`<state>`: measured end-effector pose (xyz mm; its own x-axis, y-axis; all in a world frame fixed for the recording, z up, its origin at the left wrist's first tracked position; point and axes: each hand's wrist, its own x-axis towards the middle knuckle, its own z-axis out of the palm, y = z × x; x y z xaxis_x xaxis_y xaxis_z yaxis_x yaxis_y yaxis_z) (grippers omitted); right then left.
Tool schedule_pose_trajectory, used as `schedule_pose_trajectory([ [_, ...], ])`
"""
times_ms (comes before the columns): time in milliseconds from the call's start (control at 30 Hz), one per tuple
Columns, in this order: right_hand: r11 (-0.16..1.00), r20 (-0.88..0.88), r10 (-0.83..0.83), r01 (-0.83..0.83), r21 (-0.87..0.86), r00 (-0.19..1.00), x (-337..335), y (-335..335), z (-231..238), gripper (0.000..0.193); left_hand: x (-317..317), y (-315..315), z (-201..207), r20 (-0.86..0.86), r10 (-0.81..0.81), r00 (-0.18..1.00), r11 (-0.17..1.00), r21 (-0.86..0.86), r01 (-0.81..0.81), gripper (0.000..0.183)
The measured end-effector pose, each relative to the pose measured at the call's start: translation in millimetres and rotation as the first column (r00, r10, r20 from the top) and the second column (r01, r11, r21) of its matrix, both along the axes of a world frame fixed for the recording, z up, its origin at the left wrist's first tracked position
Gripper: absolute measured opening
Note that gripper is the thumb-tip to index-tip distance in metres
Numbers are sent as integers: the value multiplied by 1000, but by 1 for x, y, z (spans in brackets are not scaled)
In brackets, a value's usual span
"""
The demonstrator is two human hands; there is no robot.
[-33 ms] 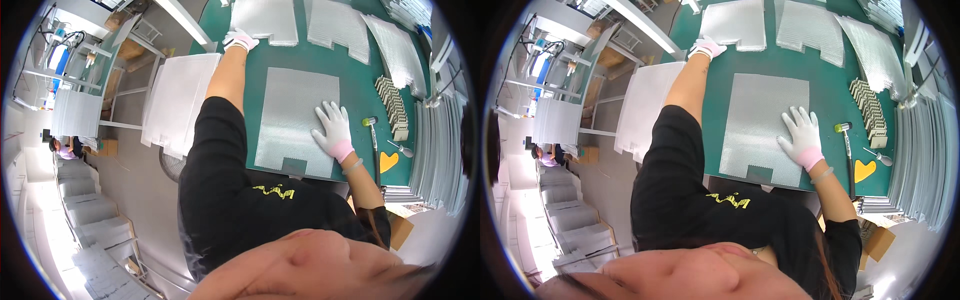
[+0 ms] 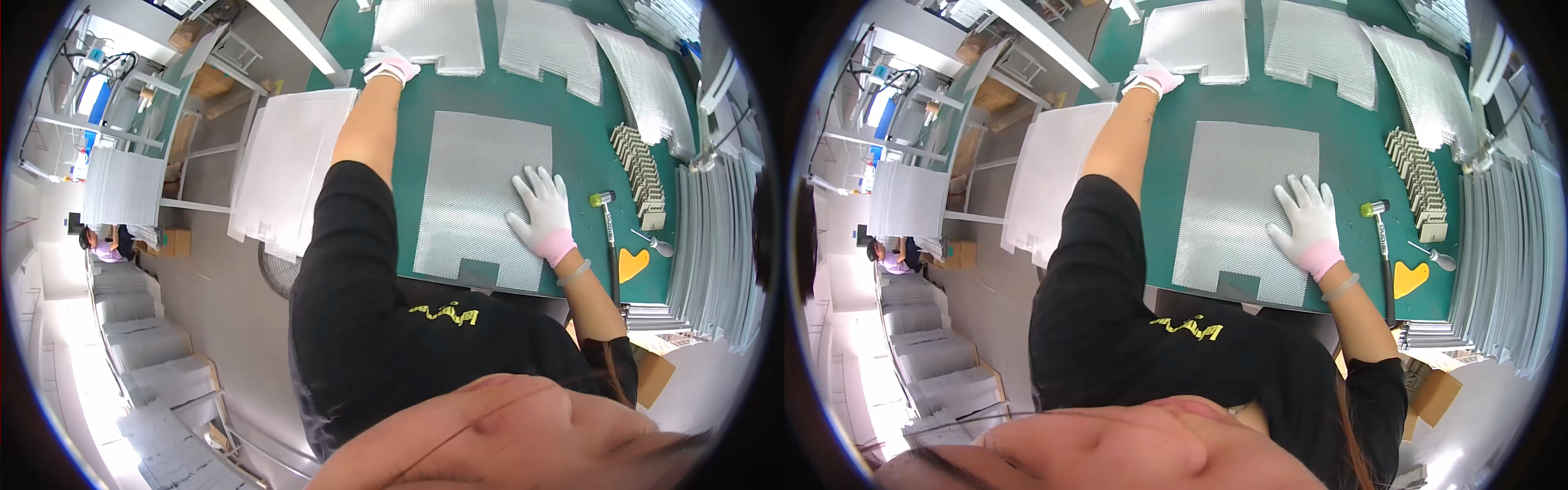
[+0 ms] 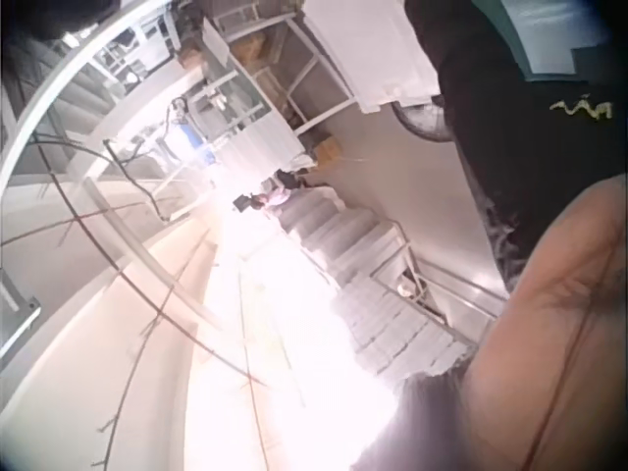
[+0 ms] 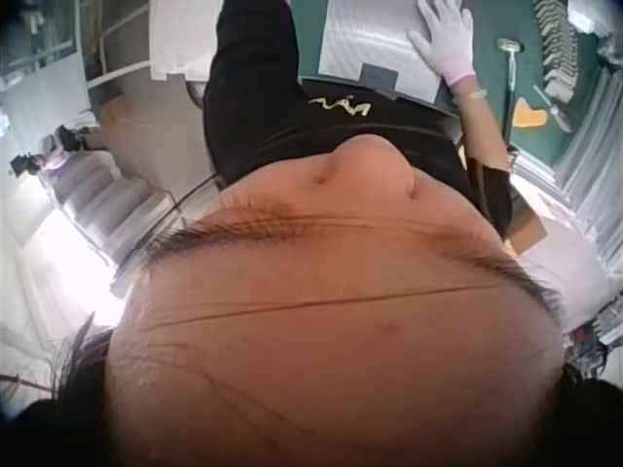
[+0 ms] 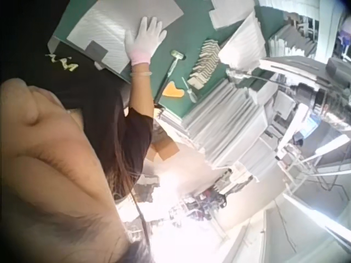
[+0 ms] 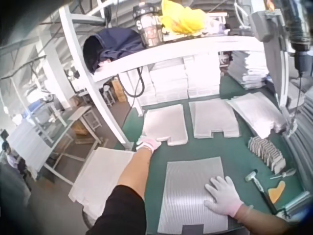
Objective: The person assembles white mesh panels by placing them into metal frames and securing them with a handheld power tool. They repeatedly pick up mesh sheets, align them with frames, and use a screwdriver to fasten the components together on a green workbench.
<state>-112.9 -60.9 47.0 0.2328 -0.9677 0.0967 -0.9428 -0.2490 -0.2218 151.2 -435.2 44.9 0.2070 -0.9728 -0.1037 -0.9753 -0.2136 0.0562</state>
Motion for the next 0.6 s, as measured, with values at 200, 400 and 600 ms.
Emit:
schedule_pose_trajectory([
  [200,1000,35,-4,4,3,999,1,-1,3,68,-23,4,26,247,70,966,997,-54,-59,73],
  [400,999,61,12,-9,-44,998,-1,0,1,66,-31,26,64,339,-216,916,976,94,195,82],
  [600,999,32,2,-1,-42,999,-2,0,-3,64,21,-25,66,-425,-139,894,914,-403,-50,87],
])
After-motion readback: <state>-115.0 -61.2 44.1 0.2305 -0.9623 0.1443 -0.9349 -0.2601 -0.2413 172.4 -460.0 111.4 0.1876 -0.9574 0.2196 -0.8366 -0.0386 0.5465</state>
